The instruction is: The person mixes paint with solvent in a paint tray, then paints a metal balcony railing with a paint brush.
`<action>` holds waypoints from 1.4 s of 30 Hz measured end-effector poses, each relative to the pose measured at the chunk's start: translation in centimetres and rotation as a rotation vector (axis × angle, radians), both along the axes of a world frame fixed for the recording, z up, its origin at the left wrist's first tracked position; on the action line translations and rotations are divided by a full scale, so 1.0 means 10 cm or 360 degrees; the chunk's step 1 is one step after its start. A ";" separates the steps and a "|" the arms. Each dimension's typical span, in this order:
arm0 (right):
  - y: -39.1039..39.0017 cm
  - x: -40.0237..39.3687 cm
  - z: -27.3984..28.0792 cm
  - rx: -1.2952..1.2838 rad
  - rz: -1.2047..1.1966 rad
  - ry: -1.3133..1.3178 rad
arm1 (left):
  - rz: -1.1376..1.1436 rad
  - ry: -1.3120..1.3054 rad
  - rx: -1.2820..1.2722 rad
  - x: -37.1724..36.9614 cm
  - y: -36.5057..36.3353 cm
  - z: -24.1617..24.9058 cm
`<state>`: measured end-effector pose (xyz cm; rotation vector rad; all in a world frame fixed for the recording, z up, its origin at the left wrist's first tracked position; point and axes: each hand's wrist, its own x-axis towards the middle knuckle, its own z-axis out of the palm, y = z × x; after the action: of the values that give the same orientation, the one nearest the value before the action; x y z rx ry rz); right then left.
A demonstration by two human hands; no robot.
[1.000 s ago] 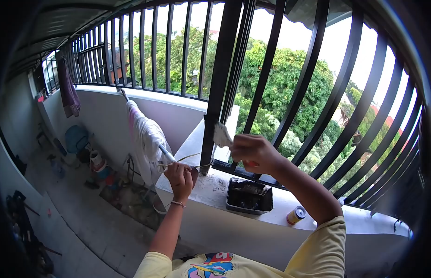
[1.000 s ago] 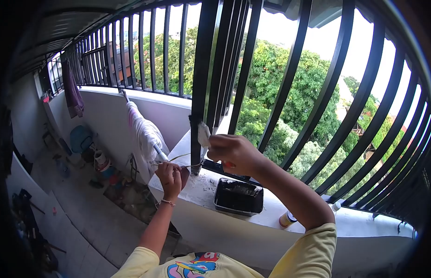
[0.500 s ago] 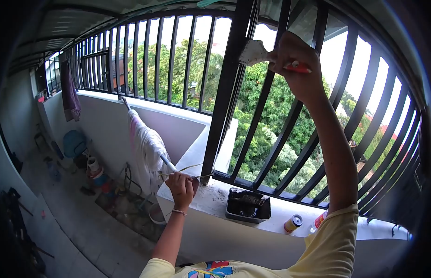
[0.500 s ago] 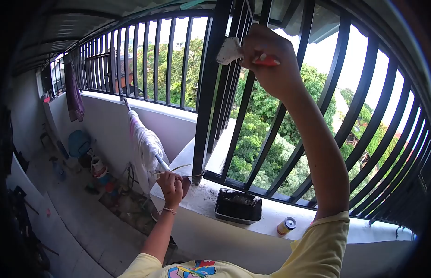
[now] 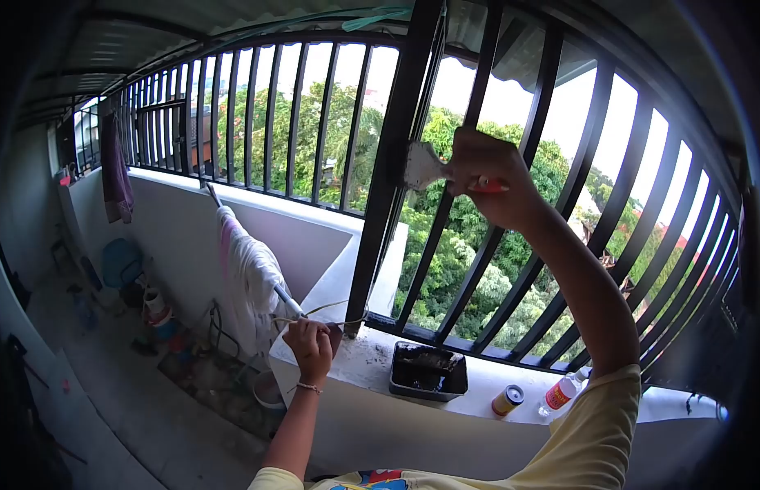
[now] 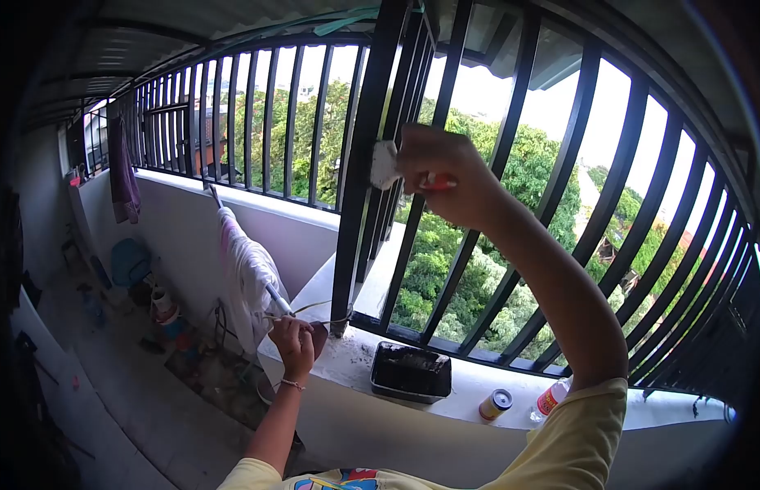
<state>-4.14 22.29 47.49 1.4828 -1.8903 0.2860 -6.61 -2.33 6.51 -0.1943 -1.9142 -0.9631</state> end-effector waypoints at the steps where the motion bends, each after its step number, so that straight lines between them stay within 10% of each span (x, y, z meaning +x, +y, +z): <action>1: 0.01 -0.04 0.17 -0.0053 0.0074 0.0123 | -0.0002 0.0011 -0.0002 0.00 0.00 0.00; 7: 0.05 -0.16 1.12 -0.0300 0.0182 0.0188 | 0.0029 -0.0093 0.0090 -0.07 -0.02 -0.09; 12: -0.12 -0.20 1.79 -0.0566 -0.0678 0.0310 | 0.0023 -0.0205 0.0138 -0.13 0.01 -0.05; 19: -0.07 -0.29 1.52 -0.0545 -0.0095 0.0607 | -0.0167 -0.0189 0.0226 -0.07 0.10 0.32; 25: -0.15 -0.22 1.29 -0.0142 -0.0049 -0.0424 | -0.0237 -0.0098 0.0298 -0.01 0.09 0.47; 42: -0.30 -0.42 2.13 -0.0364 -0.0103 0.0308 | -0.0301 -0.0104 0.0376 0.09 0.01 0.43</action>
<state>-8.39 19.31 68.82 1.2482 -1.6877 0.3059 -5.72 -2.25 10.83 -0.2097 -1.8463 -1.3270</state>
